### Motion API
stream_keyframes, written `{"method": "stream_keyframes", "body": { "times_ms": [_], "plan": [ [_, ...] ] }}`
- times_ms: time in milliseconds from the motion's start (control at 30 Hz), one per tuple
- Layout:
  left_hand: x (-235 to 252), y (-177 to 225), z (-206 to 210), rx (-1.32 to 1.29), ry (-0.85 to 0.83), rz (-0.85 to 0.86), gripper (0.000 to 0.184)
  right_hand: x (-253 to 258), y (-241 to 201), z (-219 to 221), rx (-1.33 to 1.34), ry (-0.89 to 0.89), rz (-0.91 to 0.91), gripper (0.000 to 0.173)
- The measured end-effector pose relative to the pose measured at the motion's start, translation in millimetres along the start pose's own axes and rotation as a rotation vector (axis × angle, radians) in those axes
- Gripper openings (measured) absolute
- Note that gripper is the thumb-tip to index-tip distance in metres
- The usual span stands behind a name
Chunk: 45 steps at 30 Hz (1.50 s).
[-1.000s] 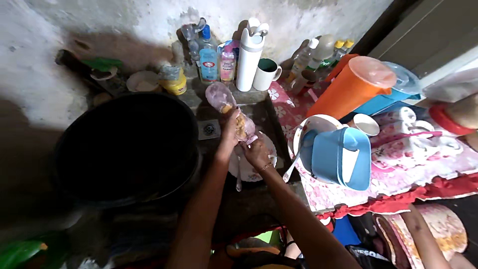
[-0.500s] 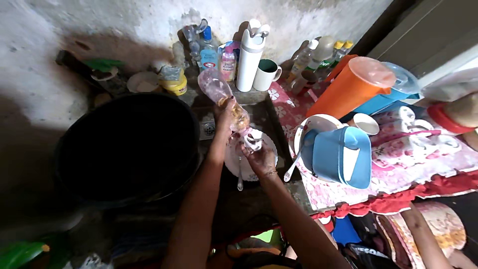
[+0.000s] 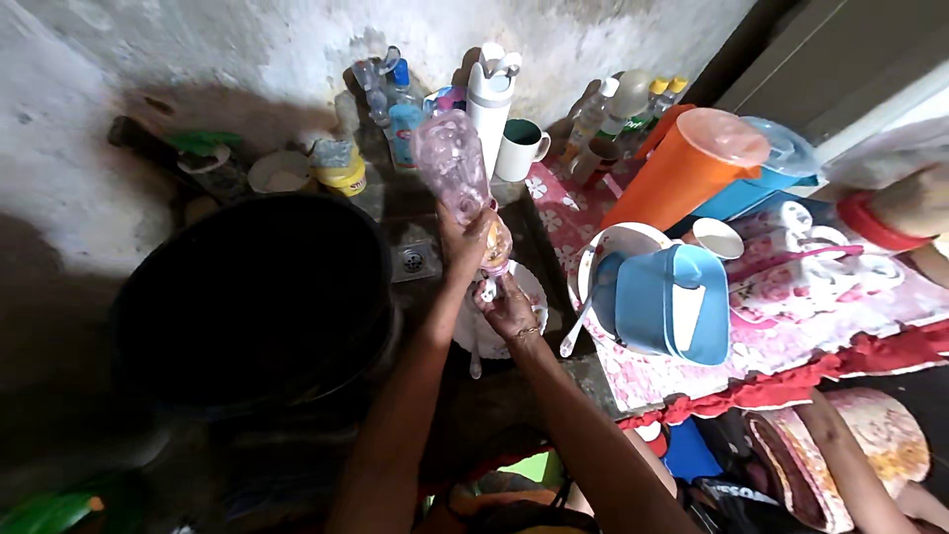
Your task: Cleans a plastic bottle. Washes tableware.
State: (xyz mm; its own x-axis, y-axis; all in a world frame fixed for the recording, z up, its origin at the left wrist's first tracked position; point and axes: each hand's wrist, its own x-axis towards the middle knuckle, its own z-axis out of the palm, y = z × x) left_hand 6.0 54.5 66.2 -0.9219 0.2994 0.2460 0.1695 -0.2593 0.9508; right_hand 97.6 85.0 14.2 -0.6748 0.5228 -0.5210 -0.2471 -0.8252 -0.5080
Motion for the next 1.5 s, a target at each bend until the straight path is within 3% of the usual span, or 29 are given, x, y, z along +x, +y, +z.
{"method": "stream_keyframes", "body": {
  "times_ms": [133, 367, 467, 667, 833, 967, 1067, 1233, 1367, 1500],
  "plan": [
    [-2.3, -3.1, 0.1, -0.011, 0.051, -0.035, 0.071, -1.5, -6.8, 3.9, -0.043, 0.013, 0.029, 0.019],
    [-1.6, -11.1, 1.2, -0.044, 0.101, -0.166, 0.067, -3.7, -14.9, 0.1, -0.133, -0.174, -0.006, 0.022],
    [1.6, -8.9, 0.8, -0.032, 0.083, -0.153, 0.066, -5.7, -14.7, 2.5, -0.131, -0.125, -0.054, 0.021],
    [29.6, 5.3, -0.3, 0.018, 0.071, 0.0, 0.075, -7.6, -14.9, 3.2, 0.008, 0.149, 0.056, 0.025],
    [22.7, 5.4, 6.5, 0.02, 0.061, 0.027, 0.079, 6.8, -19.3, 1.8, 0.121, 0.276, 0.019, 0.025],
    [9.8, -0.4, 11.4, 0.001, 0.164, -0.008, 0.076, 2.2, -14.0, -0.4, 0.233, 0.103, -0.063, 0.023],
    [3.7, -2.6, 10.7, 0.025, 0.149, -0.055, 0.073, -1.7, -9.7, 1.0, 0.044, -0.05, -0.132, 0.021],
    [10.6, 3.3, 6.8, 0.061, 0.129, -0.049, 0.069, -1.4, -10.7, -2.2, -0.109, -0.005, -0.158, 0.011],
    [21.8, 12.7, 0.0, 0.092, 0.099, -0.033, 0.072, -0.2, -8.2, -21.4, -0.263, 0.025, -0.174, 0.016],
    [52.4, 36.8, -8.6, 0.109, 0.144, 0.052, 0.073, -8.6, -4.5, -23.1, -0.207, 0.174, -0.053, 0.022]
  ]
}}
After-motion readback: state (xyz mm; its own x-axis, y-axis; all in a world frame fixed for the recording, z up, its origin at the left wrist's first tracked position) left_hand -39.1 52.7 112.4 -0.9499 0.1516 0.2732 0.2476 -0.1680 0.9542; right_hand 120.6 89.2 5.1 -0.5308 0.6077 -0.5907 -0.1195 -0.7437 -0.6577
